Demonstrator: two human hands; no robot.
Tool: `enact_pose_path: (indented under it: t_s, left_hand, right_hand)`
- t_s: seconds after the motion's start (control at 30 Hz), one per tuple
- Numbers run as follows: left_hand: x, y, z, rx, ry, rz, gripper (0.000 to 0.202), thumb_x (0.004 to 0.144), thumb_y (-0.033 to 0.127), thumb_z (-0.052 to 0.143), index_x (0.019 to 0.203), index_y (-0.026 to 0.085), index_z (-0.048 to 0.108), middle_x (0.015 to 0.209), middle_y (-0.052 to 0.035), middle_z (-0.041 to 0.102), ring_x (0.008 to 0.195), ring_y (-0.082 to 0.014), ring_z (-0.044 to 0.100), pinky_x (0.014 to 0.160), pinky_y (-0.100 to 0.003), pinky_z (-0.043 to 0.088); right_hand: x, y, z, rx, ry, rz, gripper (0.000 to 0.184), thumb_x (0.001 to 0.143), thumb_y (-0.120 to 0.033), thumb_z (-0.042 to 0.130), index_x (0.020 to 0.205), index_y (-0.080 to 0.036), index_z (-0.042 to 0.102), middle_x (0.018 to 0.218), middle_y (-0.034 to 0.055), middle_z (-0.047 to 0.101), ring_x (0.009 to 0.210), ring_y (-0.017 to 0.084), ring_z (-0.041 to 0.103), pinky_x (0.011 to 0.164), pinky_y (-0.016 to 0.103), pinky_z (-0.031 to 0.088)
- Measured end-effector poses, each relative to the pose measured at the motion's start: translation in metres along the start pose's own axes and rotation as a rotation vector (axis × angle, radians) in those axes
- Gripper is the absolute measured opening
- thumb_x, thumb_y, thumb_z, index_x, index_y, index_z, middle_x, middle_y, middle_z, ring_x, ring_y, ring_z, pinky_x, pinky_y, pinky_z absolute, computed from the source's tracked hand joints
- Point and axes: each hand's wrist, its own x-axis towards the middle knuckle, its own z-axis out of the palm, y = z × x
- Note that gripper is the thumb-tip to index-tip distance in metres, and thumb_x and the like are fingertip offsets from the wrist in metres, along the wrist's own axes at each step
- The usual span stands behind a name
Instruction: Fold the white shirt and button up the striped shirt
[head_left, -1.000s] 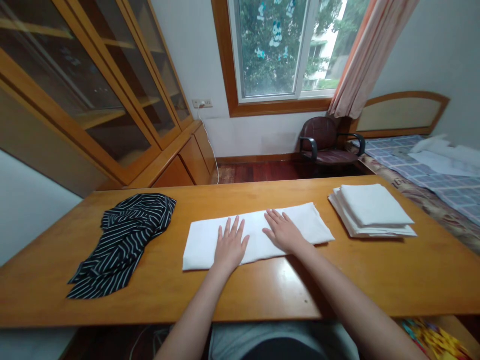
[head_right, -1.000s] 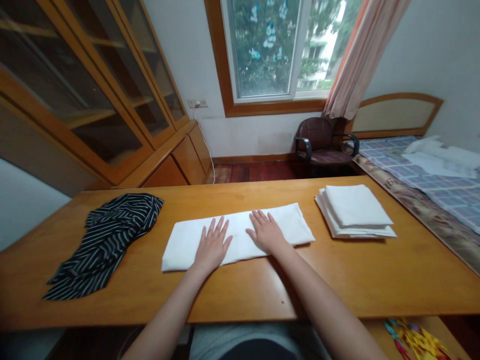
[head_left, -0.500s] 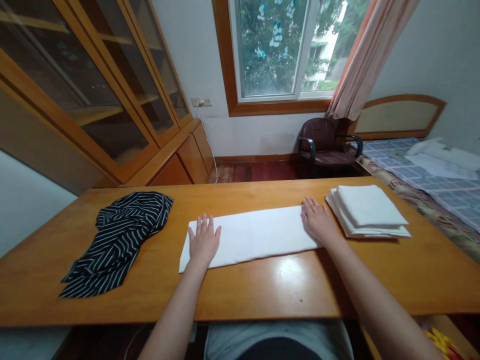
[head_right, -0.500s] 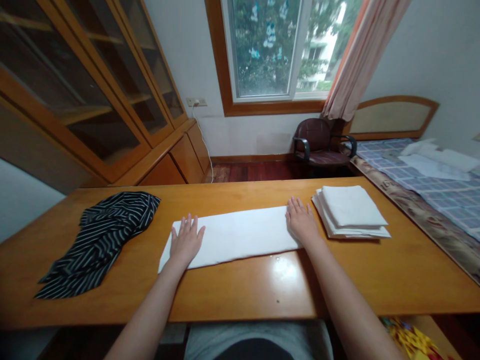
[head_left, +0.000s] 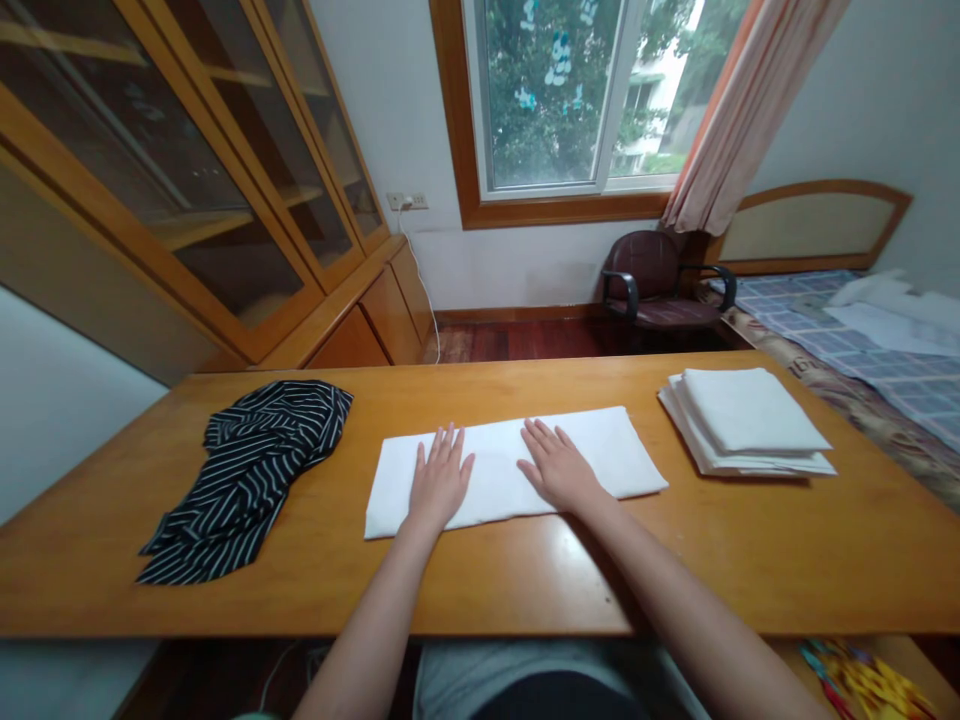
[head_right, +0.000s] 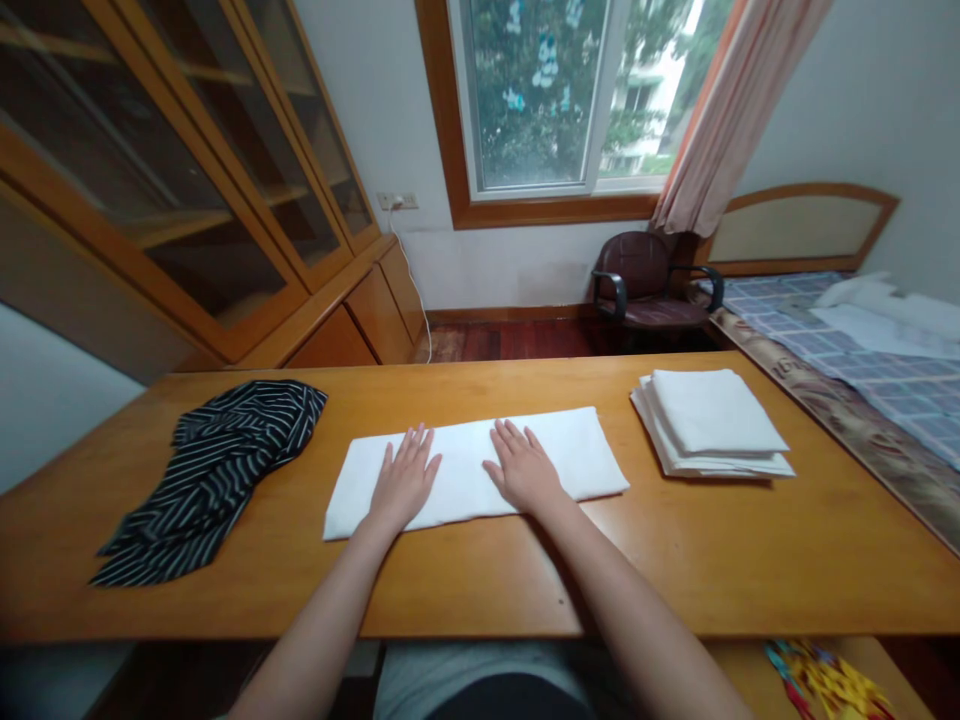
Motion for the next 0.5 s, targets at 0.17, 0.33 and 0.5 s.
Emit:
enact_pose_path:
  t_s: [0.17, 0.33, 0.5]
  left_hand:
    - [-0.005, -0.059, 0.001, 0.026, -0.048, -0.170, 0.063, 0.101, 0.045, 0.017, 0.154, 0.012, 0.027, 0.162, -0.0101, 0.020, 0.151, -0.0273, 0.015, 0.121, -0.055, 0.016]
    - [-0.012, -0.090, 0.000, -0.025, -0.125, -0.310, 0.067, 0.101, 0.048, 0.010, 0.156, 0.011, 0.019, 0.164, -0.0063, 0.009, 0.152, -0.0287, 0.009, 0.118, -0.062, 0.016]
    - [-0.011, -0.086, -0.014, 0.033, -0.083, -0.285, 0.063, 0.101, 0.045, 0.018, 0.153, 0.012, 0.030, 0.163, -0.0077, 0.016, 0.152, -0.0313, 0.008, 0.118, -0.065, 0.012]
  right_hand:
    - [-0.023, 0.074, -0.016, -0.061, -0.059, 0.142, 0.062, 0.102, -0.049, 0.029, 0.150, -0.011, 0.038, 0.158, 0.0147, 0.031, 0.147, 0.026, 0.027, 0.119, 0.048, 0.024]
    - [-0.035, 0.112, -0.023, -0.116, -0.058, 0.246, 0.059, 0.102, -0.048, 0.029, 0.151, -0.017, 0.036, 0.159, 0.0111, 0.031, 0.147, 0.026, 0.028, 0.118, 0.053, 0.024]
    - [-0.026, 0.107, -0.029, -0.201, -0.001, 0.313, 0.052, 0.102, -0.035, 0.028, 0.146, -0.013, 0.044, 0.155, 0.0131, 0.039, 0.145, 0.029, 0.031, 0.117, 0.059, 0.019]
